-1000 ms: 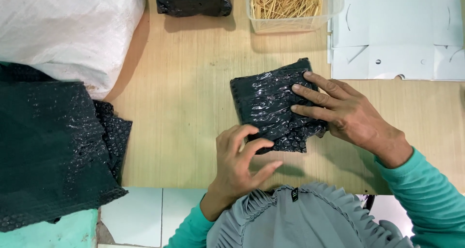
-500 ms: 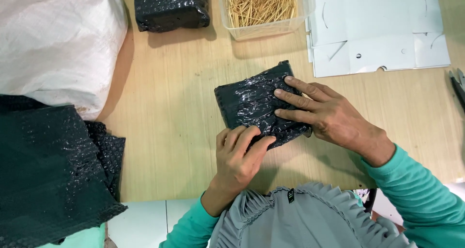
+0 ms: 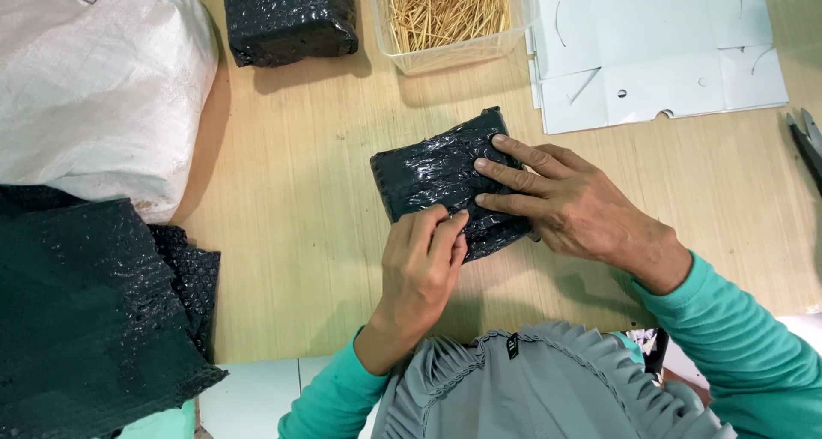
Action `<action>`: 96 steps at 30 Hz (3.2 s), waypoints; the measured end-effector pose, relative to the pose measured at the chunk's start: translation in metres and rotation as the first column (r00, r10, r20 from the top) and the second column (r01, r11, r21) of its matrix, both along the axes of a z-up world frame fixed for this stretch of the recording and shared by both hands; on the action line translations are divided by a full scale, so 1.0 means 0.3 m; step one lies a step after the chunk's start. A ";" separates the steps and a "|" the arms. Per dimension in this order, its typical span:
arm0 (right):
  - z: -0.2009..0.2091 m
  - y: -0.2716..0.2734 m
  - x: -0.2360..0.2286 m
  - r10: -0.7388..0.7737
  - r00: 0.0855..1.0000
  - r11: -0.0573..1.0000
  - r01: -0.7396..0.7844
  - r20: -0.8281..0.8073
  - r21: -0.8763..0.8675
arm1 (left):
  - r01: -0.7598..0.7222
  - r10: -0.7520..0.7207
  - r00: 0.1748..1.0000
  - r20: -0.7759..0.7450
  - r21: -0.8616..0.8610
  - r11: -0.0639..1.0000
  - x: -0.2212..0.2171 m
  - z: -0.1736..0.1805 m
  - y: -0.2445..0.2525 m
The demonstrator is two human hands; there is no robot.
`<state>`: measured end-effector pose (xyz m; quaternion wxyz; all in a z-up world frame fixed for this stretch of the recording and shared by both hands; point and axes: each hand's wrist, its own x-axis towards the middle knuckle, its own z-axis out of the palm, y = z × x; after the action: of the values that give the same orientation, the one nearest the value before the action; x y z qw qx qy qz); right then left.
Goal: The person places two bottles into a white cardboard box and closes it. They then wrap the box in black bubble wrap, folding the edges and securing it with tape. Finally, they fold a flat cardboard piece into a box shape.
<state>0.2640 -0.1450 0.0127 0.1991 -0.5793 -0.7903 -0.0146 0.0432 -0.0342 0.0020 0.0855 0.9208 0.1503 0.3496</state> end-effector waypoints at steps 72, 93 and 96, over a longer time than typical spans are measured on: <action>-0.626 -0.914 -0.118 -0.078 -0.305 0.207 0.926 -0.949 -0.315 | 0.468 -0.518 0.764 -0.384 -0.222 0.856 0.561 0.029 -0.345; -0.072 -0.875 -0.174 0.008 -0.239 0.545 0.815 -0.971 -0.196 | 0.455 -0.510 0.800 -0.316 -0.235 0.859 0.559 -0.001 -0.361; 0.017 -0.795 -0.182 -0.005 -0.157 0.646 0.754 -0.988 -0.123 | 0.456 -0.514 0.805 -0.295 -0.247 0.855 0.559 -0.002 -0.361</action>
<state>0.2095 -0.3835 0.0178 0.8148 -0.5516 -0.1388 0.1120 0.2110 -0.1427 0.0015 0.2195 0.9652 -0.0498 0.1329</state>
